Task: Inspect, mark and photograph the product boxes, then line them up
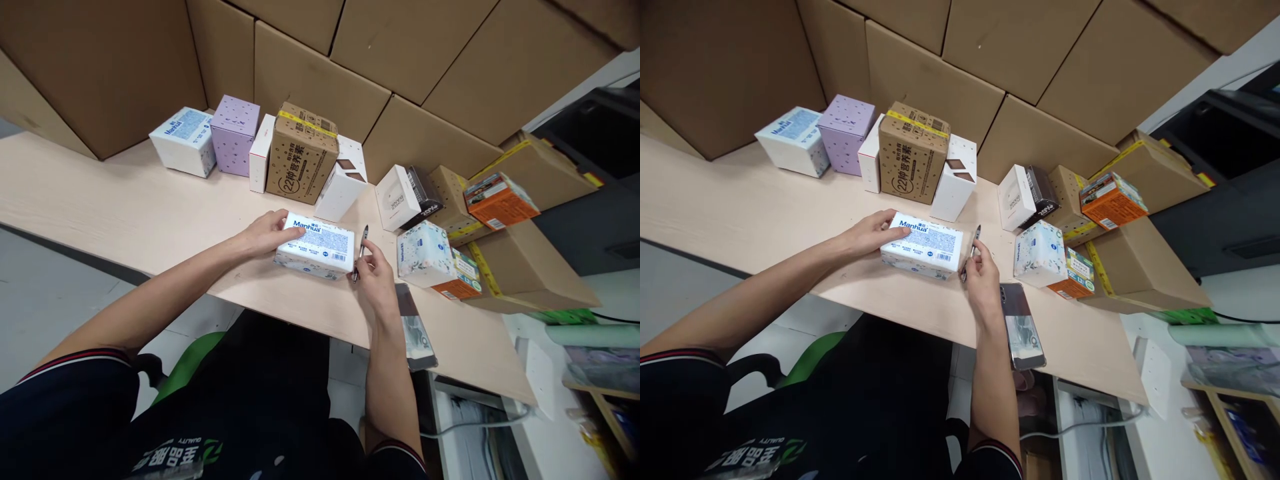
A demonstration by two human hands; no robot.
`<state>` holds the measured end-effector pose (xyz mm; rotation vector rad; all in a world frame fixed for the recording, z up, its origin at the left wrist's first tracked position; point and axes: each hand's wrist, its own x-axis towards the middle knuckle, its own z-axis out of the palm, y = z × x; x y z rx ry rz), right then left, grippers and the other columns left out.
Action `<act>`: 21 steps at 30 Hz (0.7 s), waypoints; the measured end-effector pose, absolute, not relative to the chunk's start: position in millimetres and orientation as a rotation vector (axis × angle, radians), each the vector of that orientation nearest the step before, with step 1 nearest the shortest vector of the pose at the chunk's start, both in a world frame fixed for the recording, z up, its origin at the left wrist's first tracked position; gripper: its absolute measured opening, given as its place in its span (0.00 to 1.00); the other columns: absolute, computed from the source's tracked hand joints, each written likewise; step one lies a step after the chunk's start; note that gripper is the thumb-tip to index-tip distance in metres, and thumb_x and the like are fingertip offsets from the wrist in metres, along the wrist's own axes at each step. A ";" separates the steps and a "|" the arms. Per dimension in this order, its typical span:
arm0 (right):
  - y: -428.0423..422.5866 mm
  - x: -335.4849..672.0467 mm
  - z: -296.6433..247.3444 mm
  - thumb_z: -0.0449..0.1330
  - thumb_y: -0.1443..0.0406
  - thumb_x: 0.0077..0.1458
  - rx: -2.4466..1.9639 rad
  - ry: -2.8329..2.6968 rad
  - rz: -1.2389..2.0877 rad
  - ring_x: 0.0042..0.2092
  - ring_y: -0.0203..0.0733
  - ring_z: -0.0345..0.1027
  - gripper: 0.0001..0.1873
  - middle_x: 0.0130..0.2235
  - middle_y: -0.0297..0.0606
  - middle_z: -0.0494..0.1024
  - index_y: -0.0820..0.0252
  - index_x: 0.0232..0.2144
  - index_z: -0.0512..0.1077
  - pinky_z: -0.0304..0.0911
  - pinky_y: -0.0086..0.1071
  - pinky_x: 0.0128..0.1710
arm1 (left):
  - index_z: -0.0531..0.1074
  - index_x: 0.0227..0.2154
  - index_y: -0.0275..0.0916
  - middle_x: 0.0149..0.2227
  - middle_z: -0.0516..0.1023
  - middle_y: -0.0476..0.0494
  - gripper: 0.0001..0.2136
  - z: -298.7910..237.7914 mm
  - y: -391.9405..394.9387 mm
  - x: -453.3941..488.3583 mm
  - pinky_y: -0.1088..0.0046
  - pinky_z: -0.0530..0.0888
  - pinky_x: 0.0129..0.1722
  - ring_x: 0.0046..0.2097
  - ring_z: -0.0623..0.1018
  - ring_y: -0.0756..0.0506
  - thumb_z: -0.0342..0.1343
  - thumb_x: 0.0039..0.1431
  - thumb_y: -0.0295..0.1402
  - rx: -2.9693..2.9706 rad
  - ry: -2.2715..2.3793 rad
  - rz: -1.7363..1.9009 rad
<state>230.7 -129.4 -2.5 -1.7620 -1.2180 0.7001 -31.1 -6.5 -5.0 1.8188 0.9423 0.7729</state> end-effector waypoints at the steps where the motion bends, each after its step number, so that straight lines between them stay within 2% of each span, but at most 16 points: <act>1: -129.5 227.2 -2.3 0.56 0.56 0.63 -1.700 -1.185 0.756 0.36 0.43 0.73 0.29 0.41 0.40 0.76 0.53 0.65 0.67 0.72 0.39 0.34 | 0.76 0.38 0.37 0.36 0.78 0.39 0.19 -3.3 -9.0 -30.0 0.67 0.75 0.29 0.34 0.78 0.43 0.61 0.62 0.51 1.852 0.966 0.767; 3: -129.6 220.9 -1.6 0.59 0.56 0.62 -1.603 -1.186 0.755 0.37 0.42 0.73 0.29 0.42 0.39 0.76 0.51 0.64 0.67 0.71 0.37 0.34 | 0.77 0.41 0.37 0.40 0.76 0.38 0.21 -2.0 -12.7 -27.7 0.67 0.76 0.30 0.34 0.77 0.45 0.60 0.62 0.52 1.932 1.003 0.813; 5: -129.5 217.4 -1.1 0.60 0.57 0.63 -1.528 -1.220 0.634 0.41 0.43 0.74 0.27 0.44 0.40 0.77 0.51 0.63 0.68 0.73 0.39 0.39 | 0.76 0.47 0.37 0.45 0.73 0.38 0.22 -3.2 -14.6 -26.2 0.66 0.78 0.32 0.36 0.76 0.45 0.62 0.60 0.51 2.047 0.985 0.958; 8: -128.8 217.0 -1.4 0.59 0.59 0.64 -1.436 -1.230 0.442 0.46 0.44 0.74 0.27 0.46 0.42 0.78 0.51 0.64 0.68 0.73 0.40 0.46 | 0.73 0.52 0.39 0.48 0.69 0.38 0.24 -7.9 -15.0 -25.7 0.62 0.80 0.42 0.46 0.75 0.42 0.66 0.57 0.46 2.299 0.767 1.242; 11: -127.8 218.2 -0.9 0.59 0.60 0.63 -1.402 -1.180 0.387 0.40 0.41 0.74 0.27 0.42 0.40 0.78 0.51 0.64 0.68 0.72 0.38 0.40 | 0.74 0.49 0.40 0.48 0.66 0.39 0.20 -12.9 -14.5 -26.6 0.62 0.79 0.44 0.44 0.74 0.44 0.66 0.58 0.44 2.465 0.562 1.366; 14: -128.1 221.6 4.4 0.59 0.62 0.60 -1.290 -0.987 0.424 0.32 0.38 0.72 0.20 0.33 0.32 0.75 0.53 0.55 0.74 0.71 0.35 0.35 | 0.74 0.48 0.40 0.48 0.65 0.40 0.18 -16.0 -14.0 -27.6 0.65 0.79 0.40 0.41 0.73 0.46 0.65 0.60 0.44 2.487 0.497 1.369; 17: -130.3 230.7 14.0 0.59 0.63 0.55 -1.054 -0.793 0.551 0.31 0.37 0.74 0.13 0.30 0.30 0.76 0.55 0.42 0.77 0.72 0.36 0.36 | 0.74 0.50 0.42 0.50 0.65 0.38 0.20 -16.5 -12.8 -28.1 0.56 0.78 0.52 0.51 0.72 0.40 0.65 0.59 0.45 2.460 0.531 1.333; 19: -131.7 237.7 19.6 0.62 0.63 0.50 -0.933 -0.742 0.651 0.34 0.37 0.76 0.15 0.33 0.31 0.79 0.54 0.42 0.76 0.72 0.36 0.39 | 0.72 0.55 0.43 0.56 0.63 0.36 0.25 -16.2 -11.0 -27.9 0.48 0.72 0.62 0.60 0.69 0.36 0.66 0.58 0.48 2.414 0.576 1.266; 21: -131.8 242.2 22.9 0.66 0.65 0.47 -0.887 -0.730 0.695 0.36 0.37 0.78 0.19 0.36 0.30 0.81 0.52 0.44 0.74 0.73 0.36 0.41 | 0.69 0.60 0.45 0.62 0.59 0.34 0.31 -16.2 -9.3 -27.4 0.43 0.67 0.67 0.67 0.64 0.32 0.66 0.57 0.50 2.363 0.597 1.163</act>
